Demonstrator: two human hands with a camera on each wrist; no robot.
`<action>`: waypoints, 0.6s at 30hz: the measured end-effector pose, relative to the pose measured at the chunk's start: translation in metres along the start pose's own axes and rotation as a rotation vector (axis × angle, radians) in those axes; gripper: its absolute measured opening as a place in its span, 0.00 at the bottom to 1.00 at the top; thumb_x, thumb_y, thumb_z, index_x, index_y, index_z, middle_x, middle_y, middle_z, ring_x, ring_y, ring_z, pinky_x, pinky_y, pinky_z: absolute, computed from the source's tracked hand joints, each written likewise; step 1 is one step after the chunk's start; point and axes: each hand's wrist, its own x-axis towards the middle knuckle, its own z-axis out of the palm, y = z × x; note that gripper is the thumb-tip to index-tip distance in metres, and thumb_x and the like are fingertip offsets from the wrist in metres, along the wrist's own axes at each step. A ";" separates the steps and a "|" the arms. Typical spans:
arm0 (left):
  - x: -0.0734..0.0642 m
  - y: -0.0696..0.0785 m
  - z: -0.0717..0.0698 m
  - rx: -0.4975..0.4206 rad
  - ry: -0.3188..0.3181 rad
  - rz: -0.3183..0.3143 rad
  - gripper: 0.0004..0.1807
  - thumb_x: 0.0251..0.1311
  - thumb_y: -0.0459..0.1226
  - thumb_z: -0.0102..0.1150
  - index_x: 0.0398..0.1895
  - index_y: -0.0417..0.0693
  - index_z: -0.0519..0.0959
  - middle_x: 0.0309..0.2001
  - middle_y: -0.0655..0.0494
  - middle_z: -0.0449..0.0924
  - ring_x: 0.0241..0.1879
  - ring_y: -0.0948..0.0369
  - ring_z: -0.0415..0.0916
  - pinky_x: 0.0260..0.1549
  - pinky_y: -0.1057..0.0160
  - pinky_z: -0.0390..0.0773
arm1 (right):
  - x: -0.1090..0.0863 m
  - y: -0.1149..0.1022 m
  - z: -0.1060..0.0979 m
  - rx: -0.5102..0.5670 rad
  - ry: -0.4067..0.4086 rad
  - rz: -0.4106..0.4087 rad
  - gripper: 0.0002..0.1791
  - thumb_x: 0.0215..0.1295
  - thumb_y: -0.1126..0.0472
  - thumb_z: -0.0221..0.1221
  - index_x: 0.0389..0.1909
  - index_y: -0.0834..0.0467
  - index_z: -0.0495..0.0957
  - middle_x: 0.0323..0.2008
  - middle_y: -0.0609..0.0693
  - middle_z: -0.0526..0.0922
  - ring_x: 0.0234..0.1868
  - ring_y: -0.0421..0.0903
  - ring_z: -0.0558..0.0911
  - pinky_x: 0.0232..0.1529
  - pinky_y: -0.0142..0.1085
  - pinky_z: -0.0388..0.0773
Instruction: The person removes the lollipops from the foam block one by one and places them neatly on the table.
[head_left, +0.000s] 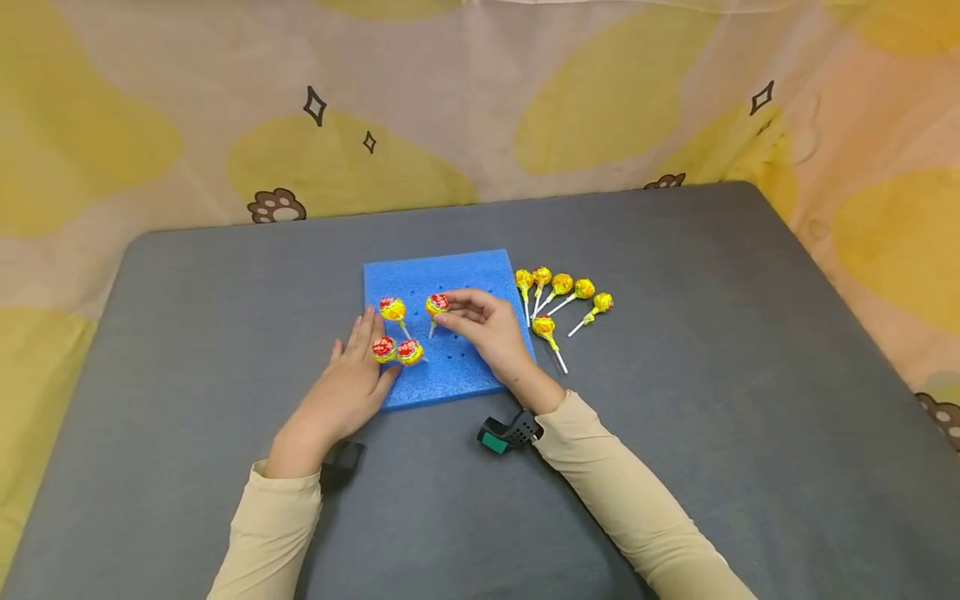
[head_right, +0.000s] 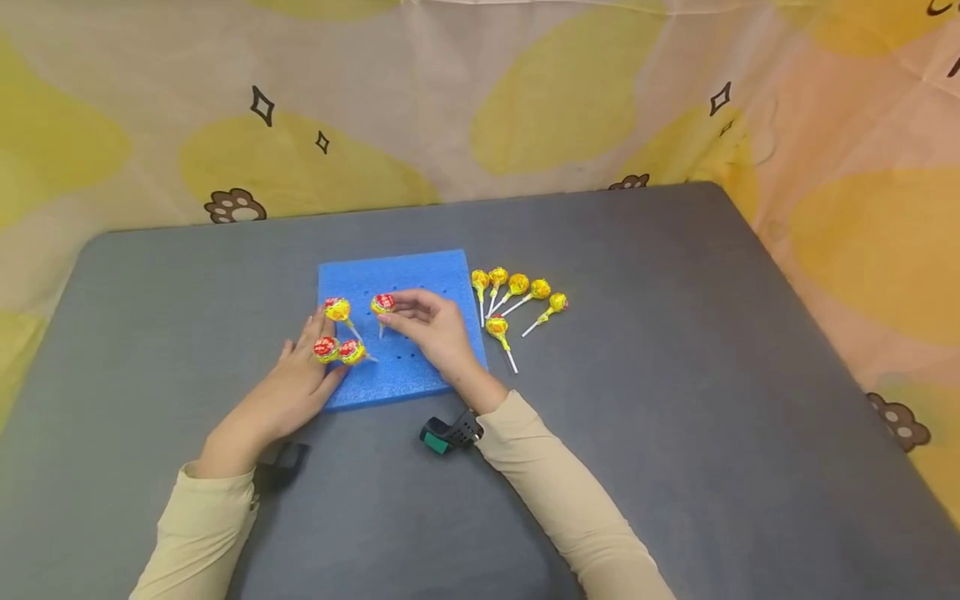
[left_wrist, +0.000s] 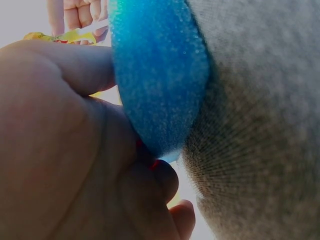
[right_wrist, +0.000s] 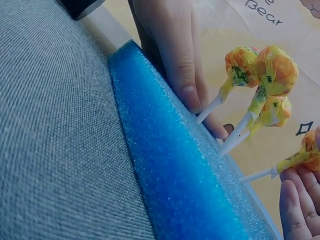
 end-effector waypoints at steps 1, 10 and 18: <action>0.001 0.000 0.000 -0.001 0.001 0.001 0.42 0.68 0.44 0.47 0.74 0.35 0.38 0.75 0.41 0.30 0.73 0.45 0.30 0.65 0.38 0.40 | 0.000 0.000 0.000 0.001 0.002 0.004 0.17 0.56 0.75 0.62 0.47 0.75 0.77 0.37 0.56 0.83 0.38 0.42 0.82 0.42 0.35 0.80; 0.000 0.000 0.000 -0.001 -0.006 0.001 0.42 0.69 0.44 0.46 0.74 0.34 0.38 0.75 0.41 0.29 0.73 0.45 0.30 0.65 0.38 0.40 | -0.001 -0.002 0.000 -0.003 -0.006 0.021 0.17 0.57 0.73 0.63 0.48 0.74 0.76 0.37 0.55 0.83 0.38 0.41 0.82 0.42 0.34 0.79; -0.001 -0.001 -0.001 0.001 -0.004 -0.001 0.41 0.69 0.44 0.46 0.74 0.34 0.38 0.75 0.41 0.29 0.73 0.46 0.29 0.66 0.39 0.40 | 0.000 -0.001 0.001 0.023 0.006 0.006 0.17 0.57 0.74 0.63 0.47 0.75 0.77 0.36 0.53 0.83 0.37 0.42 0.82 0.41 0.33 0.79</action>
